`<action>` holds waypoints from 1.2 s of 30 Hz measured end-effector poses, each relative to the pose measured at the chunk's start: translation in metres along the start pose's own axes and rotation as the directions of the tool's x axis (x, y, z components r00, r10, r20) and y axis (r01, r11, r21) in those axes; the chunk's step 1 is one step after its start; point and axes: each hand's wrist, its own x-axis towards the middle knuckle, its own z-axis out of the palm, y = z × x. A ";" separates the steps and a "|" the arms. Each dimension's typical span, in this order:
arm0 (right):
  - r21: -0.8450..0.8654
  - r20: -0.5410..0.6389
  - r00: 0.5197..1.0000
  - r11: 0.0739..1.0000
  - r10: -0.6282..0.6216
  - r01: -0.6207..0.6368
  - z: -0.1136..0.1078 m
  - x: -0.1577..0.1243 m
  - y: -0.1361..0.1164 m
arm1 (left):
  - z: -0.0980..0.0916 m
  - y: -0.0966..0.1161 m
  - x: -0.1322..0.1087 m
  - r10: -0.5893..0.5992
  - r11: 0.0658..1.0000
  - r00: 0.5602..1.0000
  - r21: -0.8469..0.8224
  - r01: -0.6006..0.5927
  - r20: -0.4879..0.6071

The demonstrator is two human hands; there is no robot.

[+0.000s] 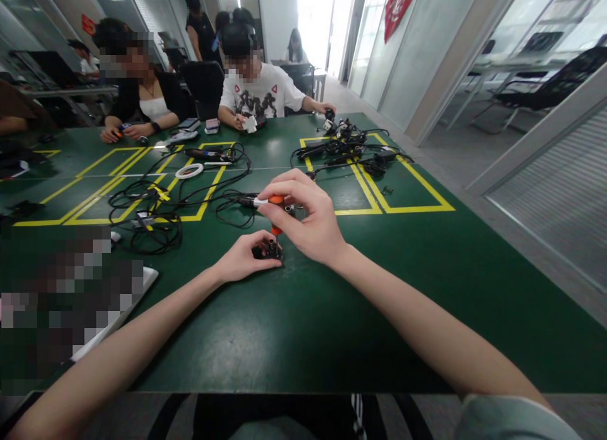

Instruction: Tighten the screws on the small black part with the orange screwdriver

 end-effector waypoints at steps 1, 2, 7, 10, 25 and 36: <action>-0.041 -0.014 1.000 0.999 -0.014 0.013 -0.001 0.001 -0.001 | 0.000 0.000 0.000 0.002 1.000 1.000 0.003 -0.002 0.006; -0.069 -0.009 1.000 0.998 -0.013 0.013 -0.002 0.002 -0.003 | 0.000 0.001 0.001 0.004 1.000 1.000 0.006 -0.004 0.009; -0.078 0.117 0.993 0.997 0.012 -0.003 -0.006 0.003 -0.007 | 0.001 0.002 0.003 0.015 1.000 1.000 0.016 -0.015 0.016; -0.148 0.126 0.990 0.985 -0.069 0.087 -0.007 0.004 -0.008 | 0.001 0.002 0.003 0.029 1.000 0.999 0.010 -0.029 0.027; -0.160 0.194 0.974 0.976 -0.117 0.149 -0.010 0.004 -0.012 | 0.000 0.004 0.000 0.035 0.999 0.999 0.035 -0.036 0.032; -0.220 0.288 0.957 0.972 -0.021 0.088 -0.015 0.006 -0.025 | 0.004 0.008 -0.001 -0.002 0.998 1.000 0.058 0.002 0.011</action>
